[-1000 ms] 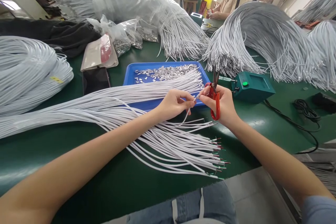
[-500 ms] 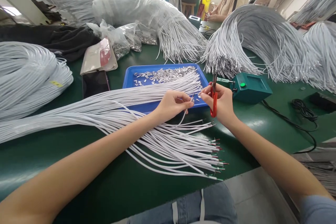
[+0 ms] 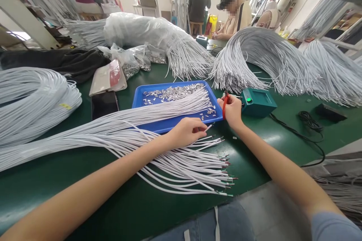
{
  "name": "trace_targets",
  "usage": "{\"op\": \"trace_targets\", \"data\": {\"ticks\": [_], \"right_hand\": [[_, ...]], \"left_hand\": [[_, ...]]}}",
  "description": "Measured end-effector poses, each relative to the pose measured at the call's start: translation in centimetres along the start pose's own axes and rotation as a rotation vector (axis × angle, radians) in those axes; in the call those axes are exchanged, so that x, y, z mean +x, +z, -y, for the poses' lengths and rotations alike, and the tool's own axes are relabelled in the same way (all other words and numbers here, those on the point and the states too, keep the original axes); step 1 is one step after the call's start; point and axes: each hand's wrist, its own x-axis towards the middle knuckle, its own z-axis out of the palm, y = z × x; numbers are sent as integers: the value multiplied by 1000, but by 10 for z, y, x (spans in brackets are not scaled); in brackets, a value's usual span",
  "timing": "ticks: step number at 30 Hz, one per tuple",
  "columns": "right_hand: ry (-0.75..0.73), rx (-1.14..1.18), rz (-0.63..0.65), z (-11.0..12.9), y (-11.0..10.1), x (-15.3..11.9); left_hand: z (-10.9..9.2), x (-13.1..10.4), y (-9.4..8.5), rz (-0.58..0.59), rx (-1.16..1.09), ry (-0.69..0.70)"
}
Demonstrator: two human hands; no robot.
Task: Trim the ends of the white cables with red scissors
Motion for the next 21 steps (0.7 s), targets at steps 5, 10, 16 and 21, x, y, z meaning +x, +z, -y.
{"op": "trace_targets", "data": {"ticks": [5, 10, 16, 21], "right_hand": [[29, 65, -73, -3, 0, 4], [47, 112, -97, -5, 2, 3], [66, 148, -91, 0, 3, 0], [82, 179, -91, 1, 4, -1]], "left_hand": [[-12, -8, 5, 216, 403, 47], [-24, -13, 6, 360, 434, 153], [-22, -4, -18, 189, 759, 41], [-13, 2, -48, 33, 1103, -246]]}}
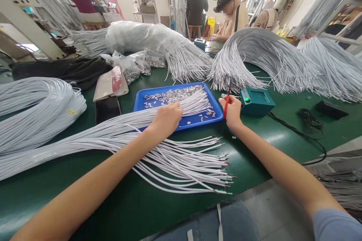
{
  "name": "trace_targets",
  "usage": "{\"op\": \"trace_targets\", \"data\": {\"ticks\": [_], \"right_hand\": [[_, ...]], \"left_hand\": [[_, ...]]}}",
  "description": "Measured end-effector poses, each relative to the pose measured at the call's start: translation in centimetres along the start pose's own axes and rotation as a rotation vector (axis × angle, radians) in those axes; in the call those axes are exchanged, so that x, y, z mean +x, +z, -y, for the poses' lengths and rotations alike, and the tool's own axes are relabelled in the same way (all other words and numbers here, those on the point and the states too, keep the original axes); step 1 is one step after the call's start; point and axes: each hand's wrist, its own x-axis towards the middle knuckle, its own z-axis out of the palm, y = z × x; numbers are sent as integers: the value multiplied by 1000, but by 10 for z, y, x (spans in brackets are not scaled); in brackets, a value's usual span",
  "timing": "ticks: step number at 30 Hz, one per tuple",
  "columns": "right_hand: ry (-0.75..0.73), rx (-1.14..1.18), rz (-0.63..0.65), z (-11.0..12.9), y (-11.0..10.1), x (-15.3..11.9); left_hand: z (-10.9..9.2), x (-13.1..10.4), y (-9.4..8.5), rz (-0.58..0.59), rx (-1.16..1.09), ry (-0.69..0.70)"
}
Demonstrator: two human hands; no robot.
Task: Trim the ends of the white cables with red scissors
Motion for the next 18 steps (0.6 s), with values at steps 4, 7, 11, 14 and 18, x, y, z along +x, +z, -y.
{"op": "trace_targets", "data": {"ticks": [4, 7, 11, 14, 18], "right_hand": [[10, 9, -2, -1, 0, -1], [14, 11, -2, 0, 0, -2], [21, 21, -4, -1, 0, -2], [24, 39, -13, -1, 1, -2], [35, 58, -18, 1, 2, -3]], "left_hand": [[6, 1, 2, 61, 25, -36], [6, 0, 5, 37, 14, -41], [10, 3, 4, -45, -70, -116], [10, 6, 1, -106, -315, -131], [-11, -4, -10, -64, -766, 111]]}}
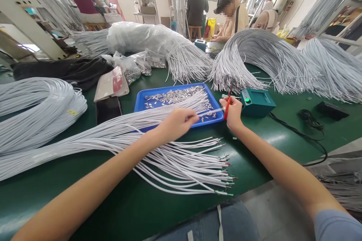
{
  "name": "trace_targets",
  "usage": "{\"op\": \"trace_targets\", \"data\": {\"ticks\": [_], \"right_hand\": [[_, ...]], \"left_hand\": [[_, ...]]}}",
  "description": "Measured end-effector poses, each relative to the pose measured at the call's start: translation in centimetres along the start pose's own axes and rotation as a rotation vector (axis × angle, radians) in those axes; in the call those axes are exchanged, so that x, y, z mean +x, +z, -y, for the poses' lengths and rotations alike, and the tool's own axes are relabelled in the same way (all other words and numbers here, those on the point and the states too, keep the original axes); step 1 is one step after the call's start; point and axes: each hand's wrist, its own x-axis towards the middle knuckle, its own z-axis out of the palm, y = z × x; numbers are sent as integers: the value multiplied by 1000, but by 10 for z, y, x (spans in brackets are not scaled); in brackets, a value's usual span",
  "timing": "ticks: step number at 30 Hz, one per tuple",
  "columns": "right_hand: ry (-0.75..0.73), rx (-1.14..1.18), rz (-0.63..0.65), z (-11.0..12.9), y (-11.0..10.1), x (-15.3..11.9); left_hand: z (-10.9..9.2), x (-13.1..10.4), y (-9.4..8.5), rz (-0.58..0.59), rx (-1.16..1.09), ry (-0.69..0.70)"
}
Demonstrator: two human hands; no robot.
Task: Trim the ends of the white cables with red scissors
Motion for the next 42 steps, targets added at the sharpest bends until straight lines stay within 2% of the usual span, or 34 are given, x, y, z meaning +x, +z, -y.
{"op": "trace_targets", "data": {"ticks": [4, 5, 7, 9, 12, 14, 18, 26, 36, 42], "right_hand": [[26, 5, 22, 3, 0, -2], [34, 5, 34, 4, 0, -2], [43, 6, 60, 5, 1, -4], [45, 6, 89, 9, 1, -8], [34, 8, 180, 17, 3, -19], [19, 15, 265, 23, 3, -28], [-34, 7, 400, 32, 5, -38], [-2, 9, 529, 32, 6, -46], [-23, -65, 538, 38, 7, -49], [-27, -39, 583, 35, 5, -44]], "left_hand": [[-38, -20, 8, 272, -200, 305], [-44, -24, 10, 323, -248, 350], [-47, -27, 14, 352, -345, 376], [-39, -23, 19, 293, -460, 294], [-12, -8, 28, 95, -681, 44], [4, 0, 33, -12, -798, -49], [16, 7, 40, -56, -947, -143], [12, 5, 40, -64, -952, -126], [15, 6, 45, -116, -1013, -94], [19, 7, 45, -54, -1117, -92]]}}
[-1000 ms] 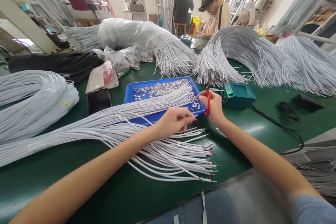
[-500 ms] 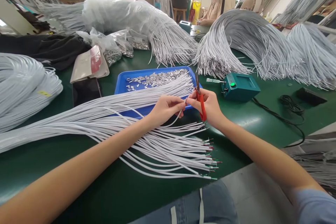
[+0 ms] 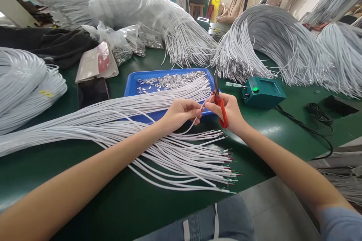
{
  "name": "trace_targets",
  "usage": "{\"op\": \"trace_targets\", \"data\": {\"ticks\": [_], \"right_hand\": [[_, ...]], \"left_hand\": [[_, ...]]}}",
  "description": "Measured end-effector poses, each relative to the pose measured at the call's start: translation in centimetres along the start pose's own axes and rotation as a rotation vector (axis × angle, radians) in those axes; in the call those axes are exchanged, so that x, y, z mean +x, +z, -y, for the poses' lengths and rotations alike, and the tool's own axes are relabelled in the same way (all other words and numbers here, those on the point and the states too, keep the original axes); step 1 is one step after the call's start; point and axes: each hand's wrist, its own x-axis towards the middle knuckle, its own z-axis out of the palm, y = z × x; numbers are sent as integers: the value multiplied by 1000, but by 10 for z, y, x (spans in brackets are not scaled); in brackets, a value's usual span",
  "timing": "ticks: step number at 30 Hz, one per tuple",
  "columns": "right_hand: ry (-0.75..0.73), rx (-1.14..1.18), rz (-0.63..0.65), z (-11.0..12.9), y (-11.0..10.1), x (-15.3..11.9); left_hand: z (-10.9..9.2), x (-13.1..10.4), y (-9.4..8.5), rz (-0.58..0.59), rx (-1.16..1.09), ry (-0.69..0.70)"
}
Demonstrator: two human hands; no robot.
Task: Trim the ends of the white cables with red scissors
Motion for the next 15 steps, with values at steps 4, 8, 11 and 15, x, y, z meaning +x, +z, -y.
{"op": "trace_targets", "data": {"ticks": [4, 8, 11, 15], "right_hand": [[-27, 89, 15, -1, -1, 0], [-40, 70, 7, 1, 0, -2], [-55, 62, 16, 2, 2, -3], [-63, 62, 26, 2, 4, -4]], "left_hand": [[-3, 0, 1, 36, 5, -8], [-3, 0, 1, 63, 29, -4], [-2, 0, 0, 80, 44, 3], [-3, 1, 0, 118, 54, 2]]}}
